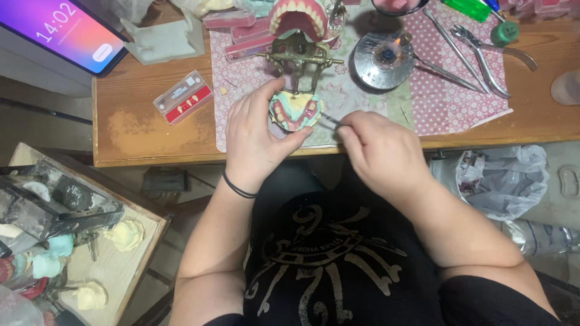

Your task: The person assembles a dental model by placing small tooth-like pieces into a mounted lower jaw mold. They use pliers and a metal probe to adjust and position the pieces, repeatedly picking up and placing components while working at a cluttered workbench.

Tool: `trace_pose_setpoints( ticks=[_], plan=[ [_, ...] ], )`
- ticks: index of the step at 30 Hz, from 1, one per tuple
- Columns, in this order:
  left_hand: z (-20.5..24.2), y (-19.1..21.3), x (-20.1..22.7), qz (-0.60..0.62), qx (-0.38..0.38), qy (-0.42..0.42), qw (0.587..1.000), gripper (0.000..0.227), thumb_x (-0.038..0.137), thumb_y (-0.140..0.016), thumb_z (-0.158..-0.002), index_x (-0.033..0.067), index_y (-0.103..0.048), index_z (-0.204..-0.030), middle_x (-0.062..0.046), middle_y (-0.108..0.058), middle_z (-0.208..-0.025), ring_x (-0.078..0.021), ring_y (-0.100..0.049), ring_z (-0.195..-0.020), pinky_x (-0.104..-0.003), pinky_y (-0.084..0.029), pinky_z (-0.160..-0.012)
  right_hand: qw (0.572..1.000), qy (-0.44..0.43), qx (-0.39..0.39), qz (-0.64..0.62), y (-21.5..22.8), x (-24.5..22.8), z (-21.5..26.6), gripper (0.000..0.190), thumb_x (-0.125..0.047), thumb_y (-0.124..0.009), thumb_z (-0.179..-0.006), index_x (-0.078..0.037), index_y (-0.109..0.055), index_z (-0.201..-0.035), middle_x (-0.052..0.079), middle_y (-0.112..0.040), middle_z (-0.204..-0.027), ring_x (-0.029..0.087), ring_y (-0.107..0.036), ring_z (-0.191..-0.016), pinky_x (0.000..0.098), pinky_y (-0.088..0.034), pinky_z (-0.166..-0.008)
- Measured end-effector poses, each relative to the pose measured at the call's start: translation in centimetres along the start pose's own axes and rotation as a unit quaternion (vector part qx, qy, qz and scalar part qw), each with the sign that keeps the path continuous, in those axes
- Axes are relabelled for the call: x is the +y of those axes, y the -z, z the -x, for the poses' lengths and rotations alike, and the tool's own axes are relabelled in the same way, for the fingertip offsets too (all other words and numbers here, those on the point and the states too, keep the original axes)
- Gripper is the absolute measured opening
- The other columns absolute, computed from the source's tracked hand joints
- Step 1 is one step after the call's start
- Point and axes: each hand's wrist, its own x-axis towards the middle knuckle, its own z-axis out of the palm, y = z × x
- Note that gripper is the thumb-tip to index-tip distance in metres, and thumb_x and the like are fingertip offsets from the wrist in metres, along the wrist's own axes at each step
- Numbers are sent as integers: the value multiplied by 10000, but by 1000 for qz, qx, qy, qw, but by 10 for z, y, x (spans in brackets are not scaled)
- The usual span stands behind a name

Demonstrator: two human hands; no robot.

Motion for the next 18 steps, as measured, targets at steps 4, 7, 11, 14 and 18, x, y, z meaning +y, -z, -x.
trace_pose_setpoints(
  ticks=[4, 7, 11, 14, 18],
  plan=[
    [0, 1, 1, 1, -8, -2, 1000, 823, 395, -974, -730, 83, -583, -1383, -156, -714, -1185, -372, -695, -1123, -492, -464, -1038, 997, 20, 0, 79, -8, -12, -3, 278, -338, -535, -1087, -139, -709, -1001, 95, -673, -745, 318, -734, -757, 424, -588, -709],
    [1, -1, 0, -15, -2, -10, 1000, 813, 420, -955, -752, 90, -573, -1390, -153, -707, -1188, -362, -691, -1127, -489, -466, -1040, 982, 38, 53, 180, -13, -14, -6, 294, -377, -525, -1114, -177, -691, -976, -4, -633, -708, 192, -721, -657, 291, -578, -640],
    [2, -2, -3, -14, -7, -8, 1000, 805, 411, -948, -762, 91, -568, -1395, -151, -698, -1204, -359, -680, -1142, -491, -452, -1059, 965, 61, 69, 245, -18, -17, -9, 285, -350, -506, -1106, -184, -642, -918, -33, -578, -678, 149, -686, -564, 240, -550, -549],
    [3, -2, -5, -11, -13, -5, 1000, 800, 401, -948, -764, 90, -567, -1395, -155, -695, -1205, -365, -675, -1143, -497, -445, -1068, 960, 63, 63, 266, -19, -21, -11, 298, -327, -482, -1100, -187, -607, -869, -38, -539, -648, 133, -663, -509, 214, -522, -494],
    [4, -4, -7, -16, -12, -6, 1000, 789, 398, -948, -759, 97, -572, -1384, -149, -695, -1202, -360, -677, -1142, -493, -449, -1068, 962, 41, 41, 266, -18, -27, -12, 368, -336, -415, -1118, -184, -583, -829, -52, -518, -620, 124, -645, -472, 205, -498, -448]
  ],
)
